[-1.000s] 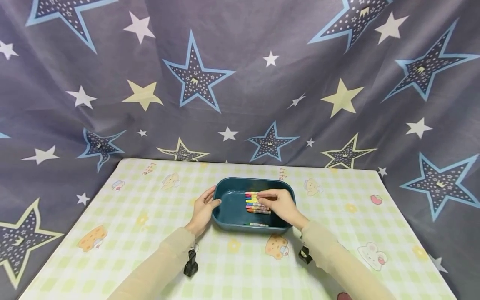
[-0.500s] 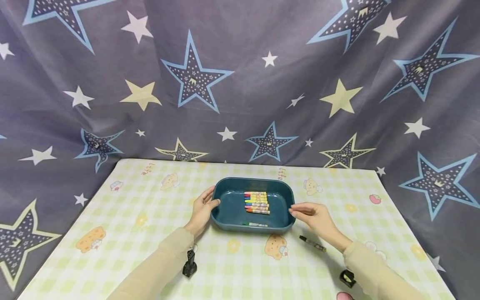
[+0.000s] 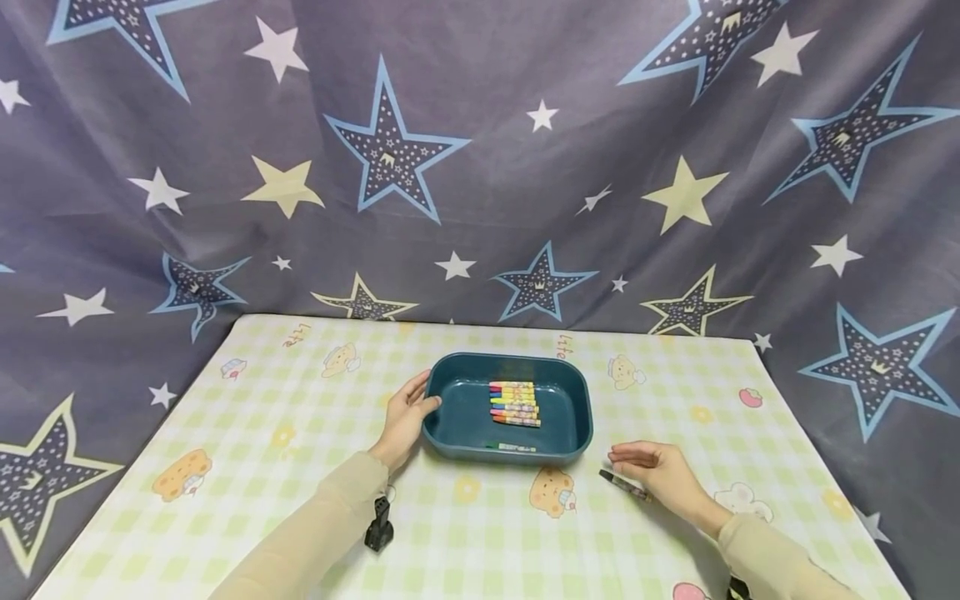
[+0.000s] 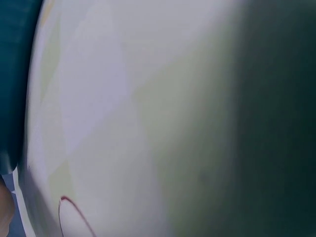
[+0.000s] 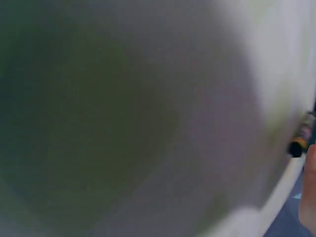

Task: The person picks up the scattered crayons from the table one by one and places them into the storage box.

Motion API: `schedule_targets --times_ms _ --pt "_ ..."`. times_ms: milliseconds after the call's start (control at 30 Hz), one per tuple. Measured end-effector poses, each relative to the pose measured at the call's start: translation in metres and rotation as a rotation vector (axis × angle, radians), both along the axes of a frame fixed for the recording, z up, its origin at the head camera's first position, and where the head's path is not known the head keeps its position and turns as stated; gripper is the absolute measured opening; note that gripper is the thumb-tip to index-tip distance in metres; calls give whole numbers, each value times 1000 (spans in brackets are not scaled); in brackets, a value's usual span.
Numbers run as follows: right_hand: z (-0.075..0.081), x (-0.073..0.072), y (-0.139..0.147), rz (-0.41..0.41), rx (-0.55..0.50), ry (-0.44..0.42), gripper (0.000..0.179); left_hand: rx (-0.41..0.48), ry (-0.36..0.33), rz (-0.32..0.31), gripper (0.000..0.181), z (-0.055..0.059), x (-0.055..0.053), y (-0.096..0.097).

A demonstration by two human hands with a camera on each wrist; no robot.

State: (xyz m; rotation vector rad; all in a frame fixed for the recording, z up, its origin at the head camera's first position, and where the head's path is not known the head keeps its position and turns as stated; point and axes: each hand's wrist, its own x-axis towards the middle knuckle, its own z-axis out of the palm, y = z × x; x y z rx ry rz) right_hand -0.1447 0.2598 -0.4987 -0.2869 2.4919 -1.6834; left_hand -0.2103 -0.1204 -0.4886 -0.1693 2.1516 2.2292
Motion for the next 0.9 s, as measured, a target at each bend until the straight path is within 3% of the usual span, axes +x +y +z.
schedule_targets --times_ms 167,300,400,567,733,900 --pt "-7 6 6 64 -16 -46 38 -10 -6 -6 58 8 6 1" --pt "-11 7 4 56 -12 -34 37 -15 14 6 57 -5 -1 0" --pt "-13 8 3 37 50 -3 35 -5 11 10 56 -7 -3 -1" --pt "-15 9 3 28 175 71 32 3 -11 -3 57 8 5 2" --pt "-13 9 3 42 225 115 26 -2 -11 -1 56 9 5 3" --pt "-11 8 3 37 213 96 24 -4 -16 4 56 8 4 3"
